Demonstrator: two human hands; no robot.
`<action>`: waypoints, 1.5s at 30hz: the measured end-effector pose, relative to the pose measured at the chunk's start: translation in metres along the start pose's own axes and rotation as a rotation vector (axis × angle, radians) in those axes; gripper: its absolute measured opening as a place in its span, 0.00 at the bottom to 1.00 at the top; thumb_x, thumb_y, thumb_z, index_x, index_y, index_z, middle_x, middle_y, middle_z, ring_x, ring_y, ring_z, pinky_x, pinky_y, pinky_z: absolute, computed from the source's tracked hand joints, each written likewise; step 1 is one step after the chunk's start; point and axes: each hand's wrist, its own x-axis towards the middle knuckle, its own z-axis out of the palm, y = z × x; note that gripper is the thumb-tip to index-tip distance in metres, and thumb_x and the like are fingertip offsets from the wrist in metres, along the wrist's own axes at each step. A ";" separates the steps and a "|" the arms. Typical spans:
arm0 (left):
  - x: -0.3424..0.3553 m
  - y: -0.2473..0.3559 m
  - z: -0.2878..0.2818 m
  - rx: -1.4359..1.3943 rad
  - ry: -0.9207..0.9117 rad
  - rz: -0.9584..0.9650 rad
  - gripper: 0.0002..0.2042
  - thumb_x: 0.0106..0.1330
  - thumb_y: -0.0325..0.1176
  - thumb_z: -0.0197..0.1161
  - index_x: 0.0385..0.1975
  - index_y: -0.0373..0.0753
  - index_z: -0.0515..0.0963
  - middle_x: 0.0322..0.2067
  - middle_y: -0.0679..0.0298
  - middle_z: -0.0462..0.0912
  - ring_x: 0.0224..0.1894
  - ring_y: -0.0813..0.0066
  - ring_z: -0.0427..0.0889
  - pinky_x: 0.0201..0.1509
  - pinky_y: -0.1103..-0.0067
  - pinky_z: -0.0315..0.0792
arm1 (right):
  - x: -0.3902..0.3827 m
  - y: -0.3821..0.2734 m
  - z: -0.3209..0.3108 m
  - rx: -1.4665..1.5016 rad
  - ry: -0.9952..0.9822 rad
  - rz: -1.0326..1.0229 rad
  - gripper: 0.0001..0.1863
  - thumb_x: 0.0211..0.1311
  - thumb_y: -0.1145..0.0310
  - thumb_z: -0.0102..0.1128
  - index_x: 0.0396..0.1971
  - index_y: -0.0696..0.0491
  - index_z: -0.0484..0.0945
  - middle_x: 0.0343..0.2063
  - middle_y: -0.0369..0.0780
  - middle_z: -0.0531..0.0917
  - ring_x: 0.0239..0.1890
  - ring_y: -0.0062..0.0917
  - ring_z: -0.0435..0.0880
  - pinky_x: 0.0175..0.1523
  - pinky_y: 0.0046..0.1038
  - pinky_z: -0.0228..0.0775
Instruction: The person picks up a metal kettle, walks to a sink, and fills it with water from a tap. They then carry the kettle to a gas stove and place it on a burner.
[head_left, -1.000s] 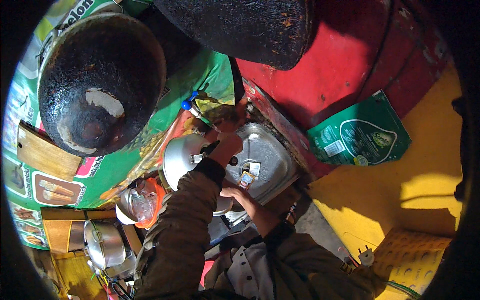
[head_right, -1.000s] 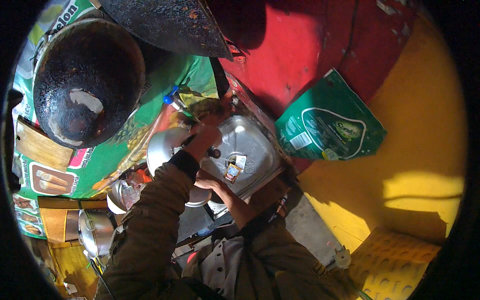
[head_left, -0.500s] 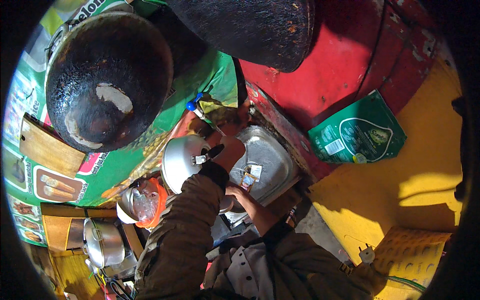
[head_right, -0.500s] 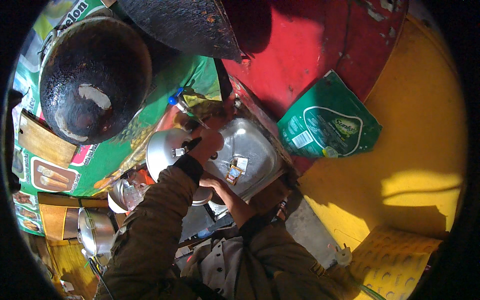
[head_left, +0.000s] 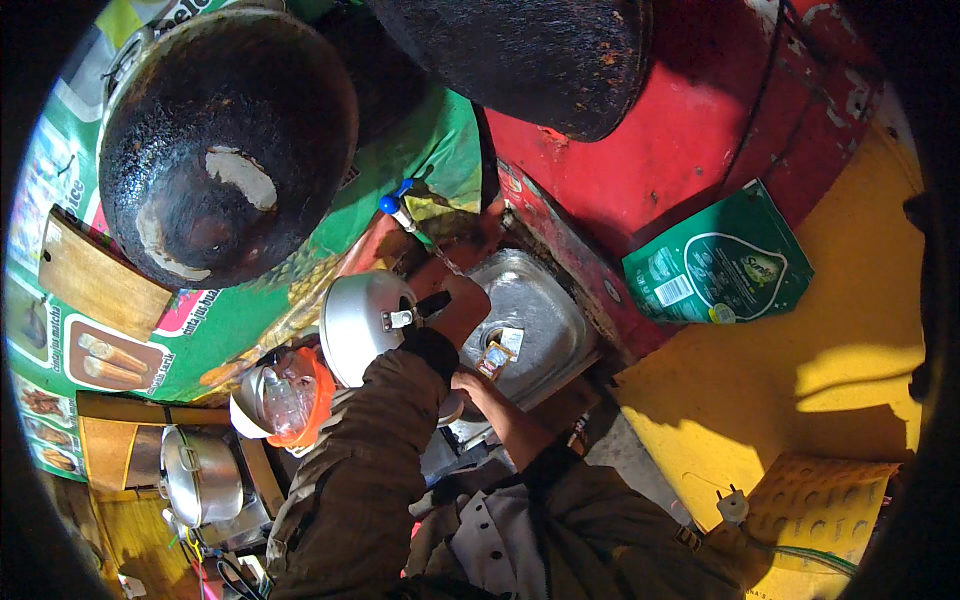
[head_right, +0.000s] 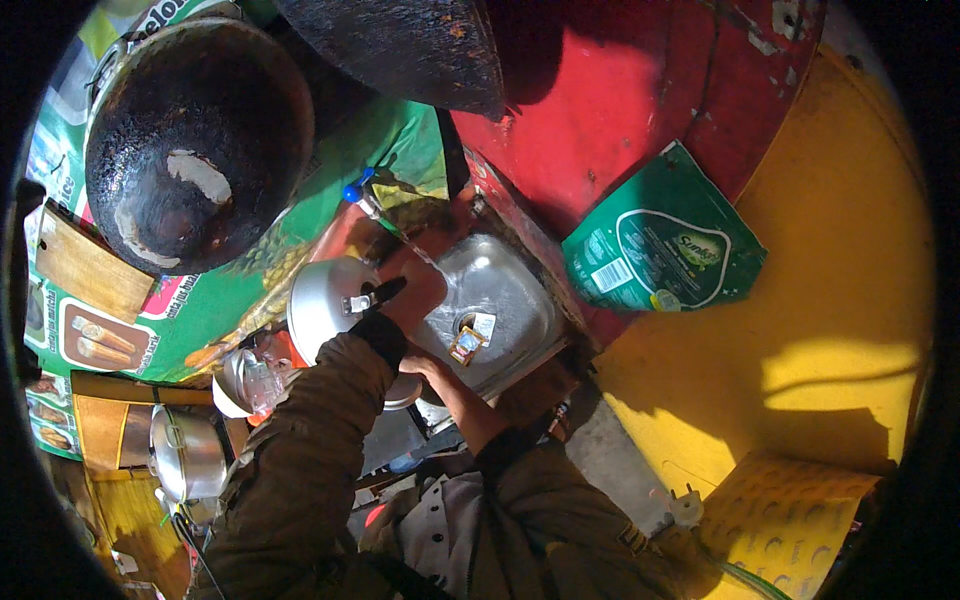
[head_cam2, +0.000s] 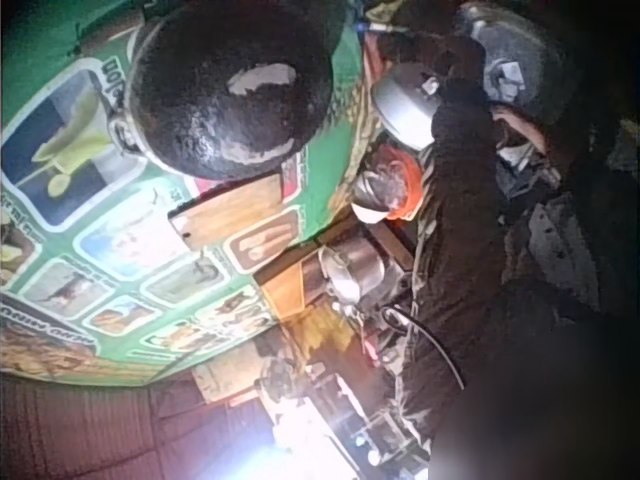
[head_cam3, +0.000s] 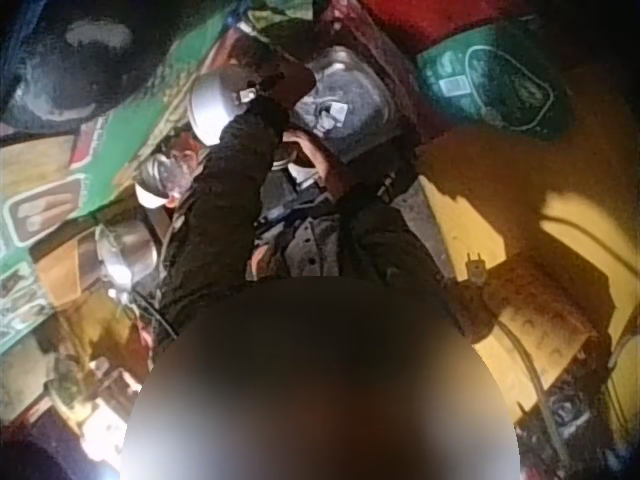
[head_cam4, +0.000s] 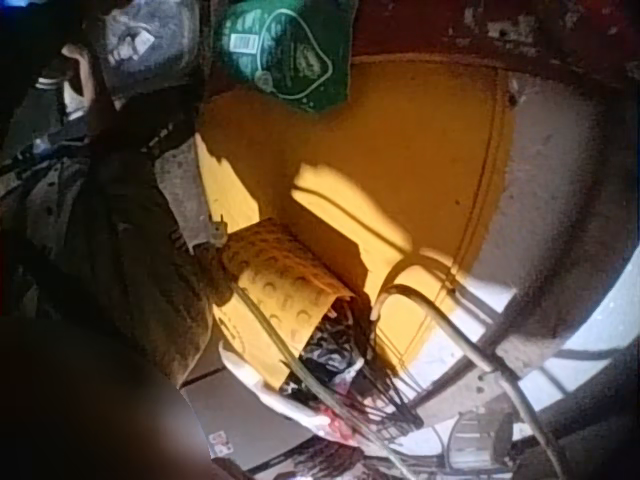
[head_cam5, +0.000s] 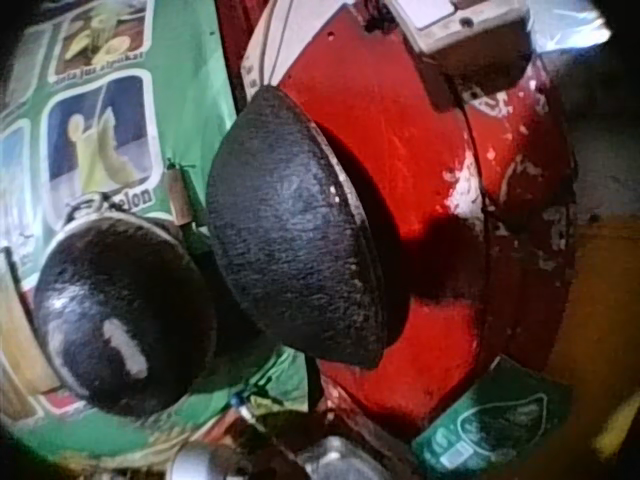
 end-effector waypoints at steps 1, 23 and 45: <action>-0.002 0.001 0.003 0.043 0.023 0.003 0.11 0.64 0.35 0.57 0.39 0.49 0.88 0.43 0.64 0.86 0.44 0.64 0.84 0.35 0.54 0.72 | 0.000 0.000 0.001 0.000 0.003 -0.002 0.35 0.65 0.57 0.54 0.68 0.57 0.59 0.69 0.50 0.62 0.72 0.34 0.59 0.74 0.33 0.50; 0.004 0.024 0.022 0.035 -0.147 -0.024 0.14 0.64 0.39 0.58 0.47 0.48 0.85 0.49 0.63 0.84 0.50 0.64 0.82 0.42 0.60 0.73 | -0.012 -0.007 0.004 0.032 0.043 -0.018 0.35 0.61 0.60 0.59 0.66 0.57 0.62 0.66 0.50 0.67 0.70 0.36 0.63 0.71 0.33 0.56; -0.024 -0.092 0.028 -0.882 0.423 0.152 0.28 0.65 0.43 0.64 0.66 0.46 0.68 0.63 0.56 0.71 0.64 0.53 0.72 0.68 0.64 0.65 | -0.016 0.011 -0.055 -0.717 0.228 0.297 0.37 0.48 0.60 0.62 0.64 0.45 0.69 0.46 0.49 0.83 0.49 0.44 0.83 0.54 0.43 0.75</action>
